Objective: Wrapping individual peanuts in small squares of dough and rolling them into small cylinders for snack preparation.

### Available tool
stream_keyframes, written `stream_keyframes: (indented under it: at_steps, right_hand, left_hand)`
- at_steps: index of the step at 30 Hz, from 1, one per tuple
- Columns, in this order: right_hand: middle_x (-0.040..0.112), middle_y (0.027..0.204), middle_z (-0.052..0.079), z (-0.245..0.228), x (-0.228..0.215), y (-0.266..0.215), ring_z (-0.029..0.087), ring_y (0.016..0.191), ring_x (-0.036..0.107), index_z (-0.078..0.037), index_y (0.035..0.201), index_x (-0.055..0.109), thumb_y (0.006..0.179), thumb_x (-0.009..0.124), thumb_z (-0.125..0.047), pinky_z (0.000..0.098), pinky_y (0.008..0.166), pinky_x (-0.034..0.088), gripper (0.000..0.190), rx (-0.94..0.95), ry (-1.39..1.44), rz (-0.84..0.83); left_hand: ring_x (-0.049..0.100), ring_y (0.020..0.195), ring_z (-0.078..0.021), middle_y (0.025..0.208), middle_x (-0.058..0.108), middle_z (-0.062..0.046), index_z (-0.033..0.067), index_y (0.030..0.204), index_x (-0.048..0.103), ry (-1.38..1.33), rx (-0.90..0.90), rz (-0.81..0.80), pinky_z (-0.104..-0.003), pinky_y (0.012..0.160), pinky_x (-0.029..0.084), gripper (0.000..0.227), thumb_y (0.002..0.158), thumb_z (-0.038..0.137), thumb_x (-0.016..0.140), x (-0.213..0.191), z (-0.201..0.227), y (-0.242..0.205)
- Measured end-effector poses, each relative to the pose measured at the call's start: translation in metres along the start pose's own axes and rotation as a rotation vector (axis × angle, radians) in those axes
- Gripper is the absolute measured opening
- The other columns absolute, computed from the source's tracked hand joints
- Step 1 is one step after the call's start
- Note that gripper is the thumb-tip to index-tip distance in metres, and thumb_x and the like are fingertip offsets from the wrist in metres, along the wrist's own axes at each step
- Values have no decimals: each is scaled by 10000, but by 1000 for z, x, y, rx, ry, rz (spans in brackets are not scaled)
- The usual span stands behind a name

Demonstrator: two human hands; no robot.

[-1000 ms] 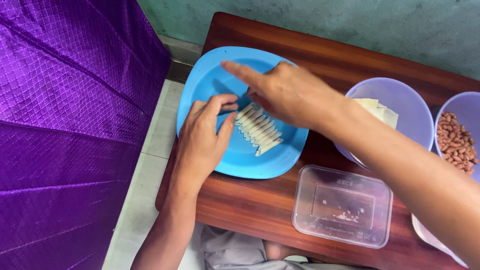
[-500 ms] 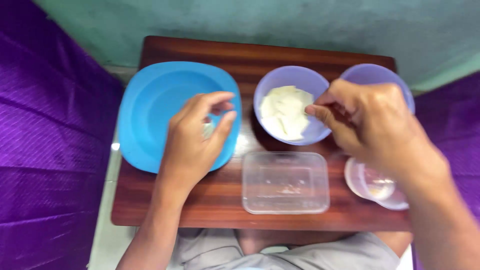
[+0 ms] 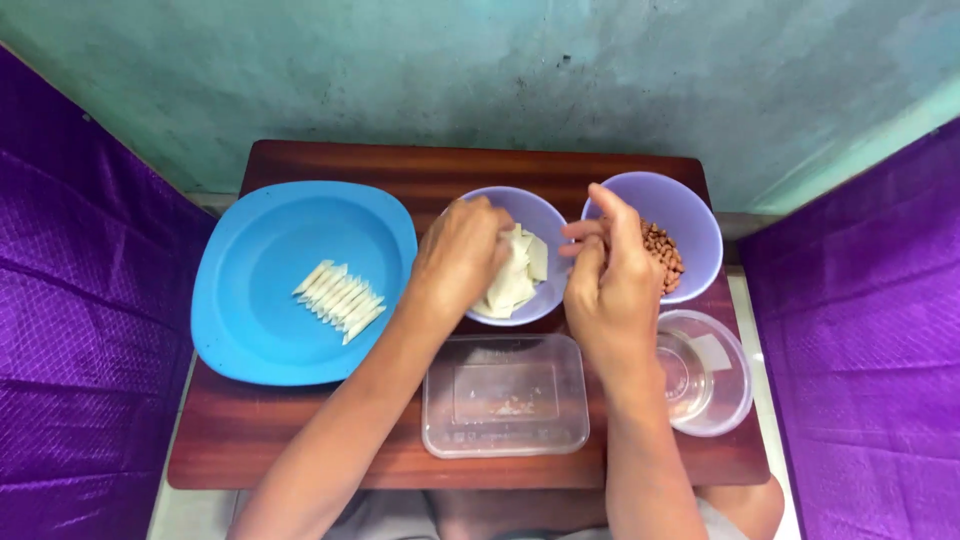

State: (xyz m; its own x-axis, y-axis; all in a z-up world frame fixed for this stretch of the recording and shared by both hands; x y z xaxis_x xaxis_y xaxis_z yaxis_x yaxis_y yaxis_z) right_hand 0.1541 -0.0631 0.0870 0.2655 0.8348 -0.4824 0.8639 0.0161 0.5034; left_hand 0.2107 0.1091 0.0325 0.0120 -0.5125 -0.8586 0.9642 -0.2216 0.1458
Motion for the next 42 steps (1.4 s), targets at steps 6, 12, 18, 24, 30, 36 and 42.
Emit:
stream_keyframes:
  at_steps: [6, 12, 18, 24, 30, 36, 42]
  right_hand:
    - [751, 947, 144, 0, 8, -4, 223, 792, 769, -4, 1412, 509, 970, 449, 129, 340, 678, 630, 466, -42, 43, 14]
    - [745, 939, 139, 2, 9, -5, 227, 779, 753, 17, 1396, 526, 961, 470, 136, 344, 686, 635, 454, -91, 35, 5]
    - [763, 1064, 144, 0, 4, -4, 301, 974, 761, 8, 1429, 545, 906, 529, 175, 404, 854, 617, 549, -243, 68, -3]
    - [710, 1218, 209, -5, 15, -12, 368, 1089, 714, 68, 1514, 386, 845, 720, 90, 449, 947, 595, 748, -341, 162, -136]
    - [752, 1015, 170, 4, 22, -16, 286, 858, 767, 105, 1497, 358, 930, 691, 88, 389, 808, 651, 658, -316, 275, -48]
    - [708, 1005, 171, 12, 25, -20, 178, 822, 722, 10, 1537, 340, 981, 638, 41, 298, 765, 637, 632, -32, 574, 55]
    - [710, 970, 146, 15, 26, -20, 153, 791, 703, -21, 1525, 384, 1034, 549, -18, 281, 735, 638, 518, 63, 629, 62]
  left_hand:
    - [643, 1045, -400, 1086, 590, -184, 7, 1255, 646, -58, -110, -97, -512, 900, 543, 518, 766, 23, 818, -18, 32, -20]
    - [711, 904, -357, 890, 668, -119, 102, 1221, 671, -179, -36, -43, -454, 782, 584, 439, 798, 53, 775, -12, 16, -18]
    - [652, 745, -128, 846, 748, -111, 89, 1254, 701, -687, -148, -17, -265, 715, 593, 436, 822, 36, 733, -44, 20, -33]
    - [672, 743, -102, 859, 704, -94, 26, 1342, 633, -1053, -85, -90, -232, 706, 599, 517, 844, 57, 767, -49, 8, -33]
    - [676, 753, -110, 870, 692, -100, 12, 1335, 640, -1047, -66, -111, -242, 700, 605, 499, 867, 122, 774, -51, 8, -36]
    - [687, 753, -123, 869, 740, -101, 25, 1227, 726, -979, -98, -107, -252, 681, 600, 407, 897, 262, 761, -50, 5, -36]
    - [654, 681, -82, 755, 725, -64, 51, 976, 810, -913, -60, -50, -201, 581, 552, 197, 883, 224, 797, -47, 6, -34]
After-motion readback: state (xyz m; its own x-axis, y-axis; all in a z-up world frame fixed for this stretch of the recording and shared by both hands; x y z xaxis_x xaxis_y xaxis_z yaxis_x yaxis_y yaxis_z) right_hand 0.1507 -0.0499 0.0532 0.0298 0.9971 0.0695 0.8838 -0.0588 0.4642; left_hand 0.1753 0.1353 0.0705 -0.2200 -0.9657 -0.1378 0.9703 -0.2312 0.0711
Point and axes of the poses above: each hand's wrist, its own y-axis towards the middle knuckle, its own x-axis out of the palm, z = x × y, the point moved 2 cm from there along y, towards the middle knuckle
